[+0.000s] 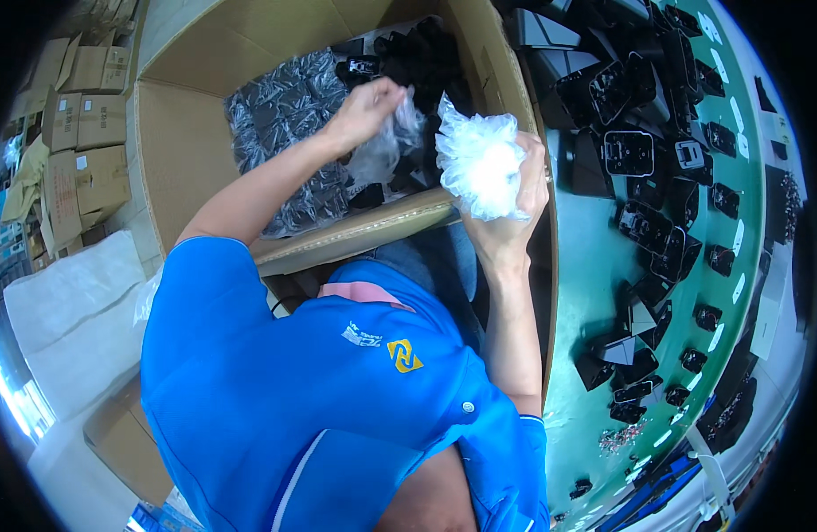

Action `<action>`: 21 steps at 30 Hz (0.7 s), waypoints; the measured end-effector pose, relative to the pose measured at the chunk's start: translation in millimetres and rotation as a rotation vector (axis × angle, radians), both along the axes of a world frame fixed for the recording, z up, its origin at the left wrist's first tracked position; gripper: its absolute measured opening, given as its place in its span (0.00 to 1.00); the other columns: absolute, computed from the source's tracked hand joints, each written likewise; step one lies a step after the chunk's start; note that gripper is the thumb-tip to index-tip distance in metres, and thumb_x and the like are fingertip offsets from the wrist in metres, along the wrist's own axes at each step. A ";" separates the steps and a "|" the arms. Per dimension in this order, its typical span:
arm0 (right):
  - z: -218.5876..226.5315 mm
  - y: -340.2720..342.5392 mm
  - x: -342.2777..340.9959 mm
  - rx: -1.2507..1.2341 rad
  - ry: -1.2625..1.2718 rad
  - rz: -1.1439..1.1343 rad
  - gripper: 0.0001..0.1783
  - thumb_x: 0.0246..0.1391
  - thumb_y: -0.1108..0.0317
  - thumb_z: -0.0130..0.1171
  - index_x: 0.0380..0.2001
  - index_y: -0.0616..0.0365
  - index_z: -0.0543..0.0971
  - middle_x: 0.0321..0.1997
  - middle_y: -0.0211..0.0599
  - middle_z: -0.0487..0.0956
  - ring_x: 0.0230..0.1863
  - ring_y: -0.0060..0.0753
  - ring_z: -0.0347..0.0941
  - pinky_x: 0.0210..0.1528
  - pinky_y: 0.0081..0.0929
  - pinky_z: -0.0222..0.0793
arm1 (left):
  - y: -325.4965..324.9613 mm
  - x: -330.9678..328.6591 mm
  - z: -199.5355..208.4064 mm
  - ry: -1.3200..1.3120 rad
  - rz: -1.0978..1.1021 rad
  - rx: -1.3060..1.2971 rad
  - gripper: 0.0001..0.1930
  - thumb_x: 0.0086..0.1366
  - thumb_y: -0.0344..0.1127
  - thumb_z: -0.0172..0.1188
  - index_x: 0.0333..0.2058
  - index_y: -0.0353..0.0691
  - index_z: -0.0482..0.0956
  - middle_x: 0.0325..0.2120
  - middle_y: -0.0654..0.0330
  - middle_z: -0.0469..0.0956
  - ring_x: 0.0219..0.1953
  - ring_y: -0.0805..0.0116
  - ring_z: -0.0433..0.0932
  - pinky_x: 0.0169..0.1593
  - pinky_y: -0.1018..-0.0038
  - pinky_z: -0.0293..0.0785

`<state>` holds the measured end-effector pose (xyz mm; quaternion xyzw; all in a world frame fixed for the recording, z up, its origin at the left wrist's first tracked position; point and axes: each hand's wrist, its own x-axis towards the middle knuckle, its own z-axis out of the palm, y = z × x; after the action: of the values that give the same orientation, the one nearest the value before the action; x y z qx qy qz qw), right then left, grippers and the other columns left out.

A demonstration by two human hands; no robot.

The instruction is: Assembling small electronic components and placing them into a shipping box with bubble wrap.

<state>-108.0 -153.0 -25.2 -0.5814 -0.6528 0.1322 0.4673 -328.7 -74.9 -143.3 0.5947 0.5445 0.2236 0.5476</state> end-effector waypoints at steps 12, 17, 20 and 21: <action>-2.0 0.5 -1.1 0.017 -0.005 0.011 0.23 0.37 0.74 0.75 0.39 0.64 0.76 0.35 0.47 0.78 0.33 0.44 0.77 0.34 0.36 0.77 | 25.1 -28.7 -20.3 -0.141 0.348 -0.204 0.14 0.72 0.43 0.56 0.38 0.37 0.80 0.26 0.64 0.76 0.27 0.74 0.71 0.33 0.75 0.70; 0.9 0.2 1.1 0.009 -0.005 0.013 0.24 0.37 0.74 0.75 0.39 0.64 0.76 0.35 0.46 0.78 0.33 0.44 0.77 0.34 0.36 0.77 | -7.0 -95.4 -67.0 0.603 -0.282 0.231 0.13 0.64 0.38 0.60 0.45 0.42 0.80 0.33 0.55 0.79 0.33 0.54 0.81 0.39 0.59 0.77; 0.2 -1.0 2.6 0.021 -0.008 0.014 0.23 0.37 0.74 0.75 0.39 0.64 0.76 0.35 0.46 0.78 0.33 0.44 0.77 0.34 0.36 0.77 | -42.8 -83.8 -73.4 0.774 -0.461 0.386 0.14 0.61 0.34 0.59 0.46 0.44 0.80 0.38 0.52 0.77 0.32 0.48 0.81 0.38 0.54 0.76; -0.3 -0.8 4.1 0.027 -0.013 0.016 0.23 0.37 0.74 0.75 0.39 0.64 0.76 0.35 0.46 0.78 0.33 0.44 0.77 0.34 0.36 0.77 | -48.8 -76.4 -71.1 0.841 -0.481 0.373 0.13 0.61 0.33 0.58 0.45 0.43 0.80 0.39 0.52 0.76 0.31 0.48 0.81 0.37 0.54 0.76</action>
<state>-103.9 -153.9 -25.5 -0.5708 -0.6621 0.1234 0.4697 -405.1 -123.7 -214.4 0.8290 0.5163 -0.0737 0.2020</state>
